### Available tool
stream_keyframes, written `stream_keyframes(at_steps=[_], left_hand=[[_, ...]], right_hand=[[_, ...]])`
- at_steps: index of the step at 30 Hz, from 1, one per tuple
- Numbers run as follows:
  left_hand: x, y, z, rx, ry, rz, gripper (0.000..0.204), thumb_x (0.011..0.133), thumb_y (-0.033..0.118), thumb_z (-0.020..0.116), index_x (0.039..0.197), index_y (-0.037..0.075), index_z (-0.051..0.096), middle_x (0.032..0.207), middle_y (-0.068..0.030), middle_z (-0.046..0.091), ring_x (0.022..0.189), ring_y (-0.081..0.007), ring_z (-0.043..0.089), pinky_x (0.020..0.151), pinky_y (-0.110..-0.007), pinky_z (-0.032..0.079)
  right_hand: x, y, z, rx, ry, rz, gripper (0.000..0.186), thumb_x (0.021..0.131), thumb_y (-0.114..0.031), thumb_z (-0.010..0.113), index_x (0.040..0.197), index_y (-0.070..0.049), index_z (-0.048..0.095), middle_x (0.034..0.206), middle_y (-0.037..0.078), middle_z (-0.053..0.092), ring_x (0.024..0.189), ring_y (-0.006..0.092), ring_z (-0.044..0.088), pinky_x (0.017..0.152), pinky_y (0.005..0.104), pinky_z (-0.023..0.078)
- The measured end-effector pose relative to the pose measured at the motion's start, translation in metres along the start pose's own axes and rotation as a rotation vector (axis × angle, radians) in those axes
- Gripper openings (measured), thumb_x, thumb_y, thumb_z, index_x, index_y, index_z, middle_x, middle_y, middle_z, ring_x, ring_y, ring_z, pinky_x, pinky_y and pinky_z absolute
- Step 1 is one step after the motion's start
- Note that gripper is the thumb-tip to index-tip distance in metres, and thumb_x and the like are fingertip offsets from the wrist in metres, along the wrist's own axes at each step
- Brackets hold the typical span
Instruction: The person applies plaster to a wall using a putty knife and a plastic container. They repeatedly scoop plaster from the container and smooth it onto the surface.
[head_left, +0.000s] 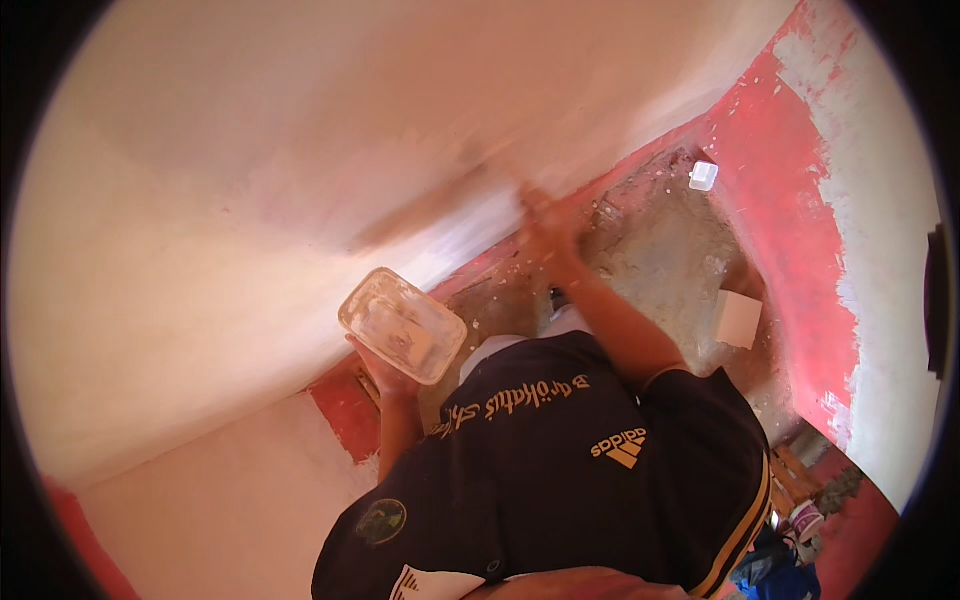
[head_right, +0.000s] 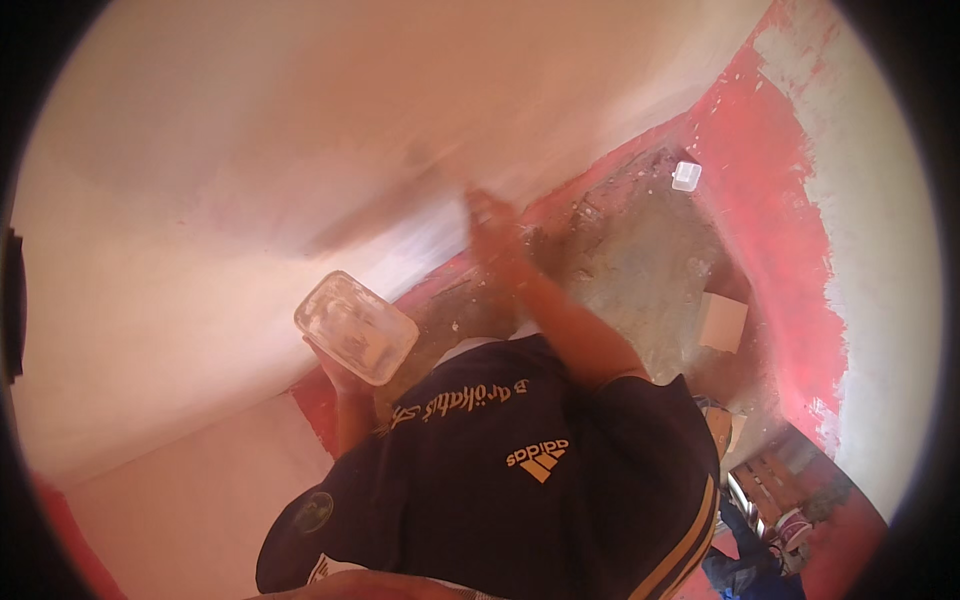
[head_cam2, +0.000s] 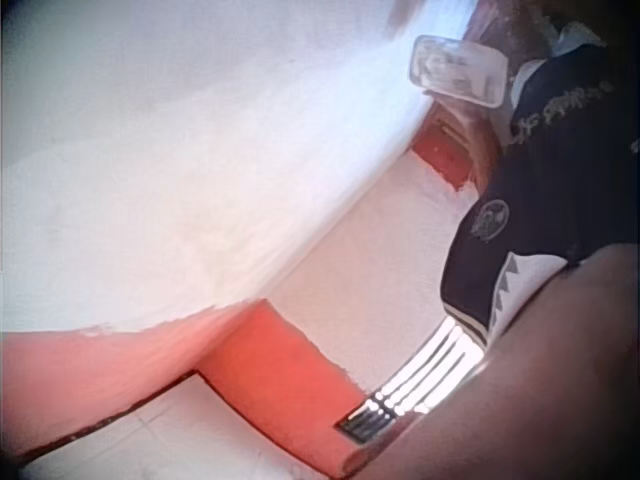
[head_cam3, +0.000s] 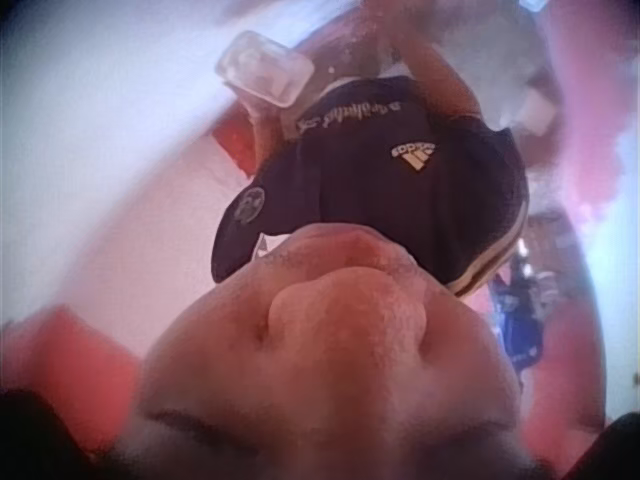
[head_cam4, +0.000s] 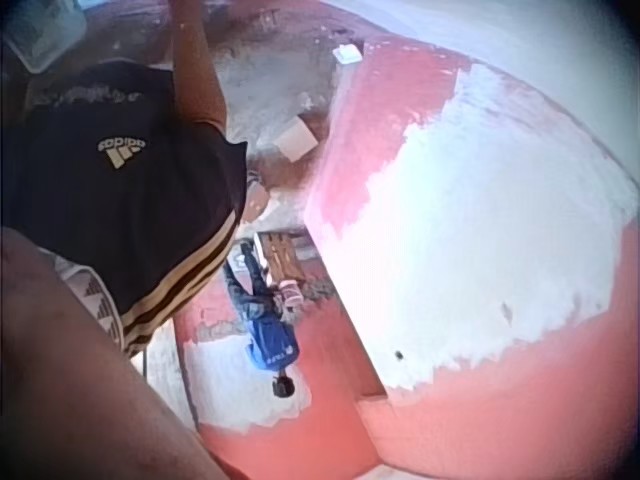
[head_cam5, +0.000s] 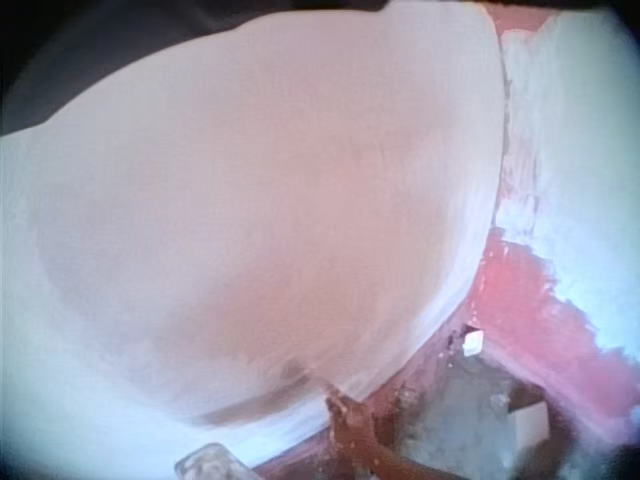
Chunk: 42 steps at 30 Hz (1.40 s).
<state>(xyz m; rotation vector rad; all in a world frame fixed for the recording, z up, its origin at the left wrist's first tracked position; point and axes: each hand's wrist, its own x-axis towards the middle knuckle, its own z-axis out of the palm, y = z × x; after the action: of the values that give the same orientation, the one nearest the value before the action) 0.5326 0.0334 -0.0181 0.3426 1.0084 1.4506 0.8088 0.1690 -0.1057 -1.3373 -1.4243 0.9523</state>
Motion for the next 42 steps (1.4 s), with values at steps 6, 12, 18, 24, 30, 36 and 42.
stream_keyframes(at_steps=[6,12,18,24,30,36,42], left_hand=[[-0.003,-0.005,0.005,0.028,0.052,0.049,0.077,0.096,0.071,0.025,0.148,0.015,0.035,0.142,-0.0071,0.048,0.127,-0.0278,0.050,0.106,-0.045,0.044],[-0.003,0.006,-0.007,0.063,0.131,0.012,0.075,0.097,0.070,0.025,0.146,0.015,0.037,0.138,-0.0066,0.050,0.124,-0.0266,0.051,0.104,-0.044,0.046],[0.014,0.020,-0.053,-0.003,-0.029,0.049,0.075,0.096,0.071,0.028,0.146,0.016,0.038,0.137,-0.0064,0.051,0.123,-0.0255,0.052,0.103,-0.043,0.047],[0.010,0.034,-0.073,-0.021,-0.012,-0.002,0.078,0.095,0.073,0.026,0.146,0.016,0.038,0.137,-0.0070,0.050,0.124,-0.0258,0.051,0.103,-0.044,0.046],[0.017,0.054,-0.102,0.042,-0.087,-0.058,0.078,0.095,0.073,0.022,0.146,0.015,0.037,0.137,-0.0066,0.050,0.123,-0.0253,0.051,0.103,-0.043,0.046],[0.015,0.066,-0.137,0.004,-0.070,-0.050,0.078,0.096,0.073,0.020,0.146,0.015,0.036,0.135,-0.0071,0.050,0.121,-0.0258,0.052,0.102,-0.043,0.047],[0.009,0.075,-0.159,0.013,-0.028,-0.057,0.078,0.096,0.073,0.018,0.146,0.015,0.035,0.136,-0.0076,0.049,0.122,-0.0263,0.052,0.102,-0.043,0.047]], right_hand=[[0.099,-0.020,-0.086,0.000,0.658,-0.113,0.028,0.102,-0.020,0.048,0.105,0.002,0.065,0.078,0.004,0.063,0.065,0.0124,0.055,0.060,0.0277,0.047],[-0.013,-0.011,0.082,0.082,0.145,-0.227,0.019,0.085,-0.007,0.065,0.104,-0.004,0.068,0.105,0.023,0.068,0.100,0.0414,0.065,0.086,0.0418,0.053],[0.077,0.024,-0.093,0.041,0.725,-0.126,0.031,0.105,-0.024,0.047,0.093,0.001,0.062,0.077,0.006,0.062,0.067,0.0153,0.054,0.063,0.0352,0.047],[0.037,-0.010,0.055,-0.075,0.751,-0.149,0.023,0.097,-0.014,0.058,0.112,0.002,0.065,0.093,0.011,0.068,0.086,0.0205,0.063,0.078,0.0314,0.051],[0.013,0.037,0.015,-0.139,0.590,-0.255,0.024,0.099,-0.018,0.052,0.111,0.000,0.063,0.092,0.008,0.065,0.077,0.0214,0.060,0.069,0.0317,0.049],[0.103,0.018,-0.040,-0.174,0.804,-0.174,0.020,0.096,-0.015,0.057,0.105,0.001,0.063,0.085,0.019,0.067,0.073,0.0295,0.062,0.069,0.0383,0.050],[-0.031,0.020,0.159,0.093,0.218,0.104,0.032,0.100,-0.019,0.054,0.128,-0.005,0.060,0.108,0.007,0.066,0.099,0.0175,0.061,0.089,0.0333,0.050]])
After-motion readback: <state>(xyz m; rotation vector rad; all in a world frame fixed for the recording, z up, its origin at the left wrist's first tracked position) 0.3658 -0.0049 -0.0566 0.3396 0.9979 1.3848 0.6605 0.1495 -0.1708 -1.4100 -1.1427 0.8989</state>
